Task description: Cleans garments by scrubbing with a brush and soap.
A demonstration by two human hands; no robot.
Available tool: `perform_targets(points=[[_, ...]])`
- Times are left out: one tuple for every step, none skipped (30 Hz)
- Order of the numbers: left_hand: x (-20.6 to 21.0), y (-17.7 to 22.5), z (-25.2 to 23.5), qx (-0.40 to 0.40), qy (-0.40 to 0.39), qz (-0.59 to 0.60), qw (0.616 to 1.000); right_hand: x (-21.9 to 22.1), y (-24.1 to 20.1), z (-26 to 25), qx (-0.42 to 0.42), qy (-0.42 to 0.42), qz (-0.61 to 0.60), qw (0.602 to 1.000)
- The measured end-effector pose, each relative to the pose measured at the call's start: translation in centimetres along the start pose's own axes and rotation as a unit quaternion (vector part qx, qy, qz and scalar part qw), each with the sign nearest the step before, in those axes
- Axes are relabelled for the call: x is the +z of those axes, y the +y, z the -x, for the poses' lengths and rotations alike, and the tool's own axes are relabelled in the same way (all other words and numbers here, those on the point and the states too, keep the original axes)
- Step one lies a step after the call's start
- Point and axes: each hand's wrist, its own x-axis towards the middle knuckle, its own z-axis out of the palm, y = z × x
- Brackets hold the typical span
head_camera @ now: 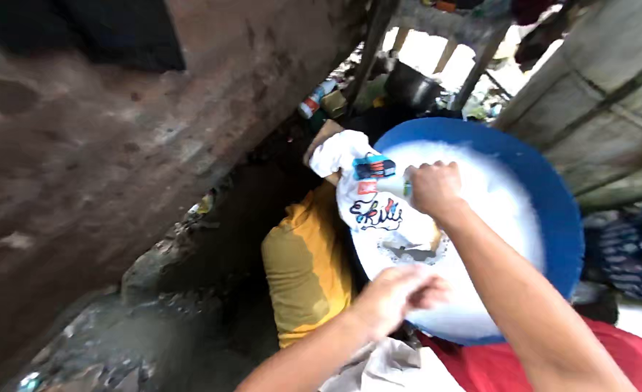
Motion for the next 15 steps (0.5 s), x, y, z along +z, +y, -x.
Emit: perform_targets(points=[[-1.3, -0.6, -0.9, -0.007, 0.025, 0.018, 0.999, 0.0, 0.1, 0.0, 0.001, -0.003, 0.0, 1.0], [-2.7, -1.5, -1.8, 0.0, 0.028, 0.045, 0.999, -0.1, 0.2, -0.1, 0.0, -0.002, 0.005, 1.0], [-3.8, -2.2, -2.2, 0.009, 0.023, 0.065, 0.998, -0.1, 0.2, -0.2, -0.004, 0.001, 0.007, 1.0], [-4.4, -2.4, -2.3, 0.014, 0.019, 0.078, 0.997, 0.0, 0.2, -0.2, -0.007, 0.002, 0.008, 1.0], [-4.7, -2.5, -2.2, 0.017, 0.017, 0.087, 0.996, 0.0, 0.1, -0.2, -0.009, 0.0, 0.01, 1.0], [-4.9, -2.5, -2.1, 0.021, 0.013, 0.093, 0.995, 0.0, 0.0, -0.2, -0.009, -0.004, 0.013, 1.0], [-5.1, -2.5, -2.0, 0.023, 0.008, 0.095, 0.995, -0.1, -0.2, -0.2, -0.01, -0.007, 0.016, 1.0], [-5.2, -2.5, -2.0, 0.024, 0.002, 0.098, 0.995, -0.1, -0.3, -0.2, -0.01, -0.009, 0.019, 1.0], [-5.2, -2.4, -2.0, 0.024, 0.001, 0.098, 0.995, -0.1, -0.4, -0.2, -0.009, -0.011, 0.023, 1.0], [-5.2, -2.3, -1.9, 0.024, 0.001, 0.097, 0.995, -0.1, -0.5, -0.2, -0.008, -0.013, 0.023, 1.0], [-5.2, -2.2, -1.9, 0.025, 0.001, 0.095, 0.995, -0.1, -0.6, -0.2, -0.008, -0.013, 0.024, 1.0], [-5.2, -2.2, -1.9, 0.027, 0.002, 0.091, 0.995, -0.1, -0.6, -0.2, -0.009, -0.012, 0.026, 1.0], [-5.3, -2.1, -1.8, 0.031, 0.005, 0.088, 0.996, -0.1, -0.6, -0.2, -0.01, -0.01, 0.028, 1.0], [-5.4, -2.2, -1.8, 0.039, 0.008, 0.086, 0.996, -0.1, -0.6, -0.2, -0.011, -0.009, 0.027, 1.0], [-5.5, -2.2, -1.8, 0.048, 0.014, 0.084, 0.995, -0.2, -0.6, -0.2, -0.012, -0.01, 0.025, 1.0]])
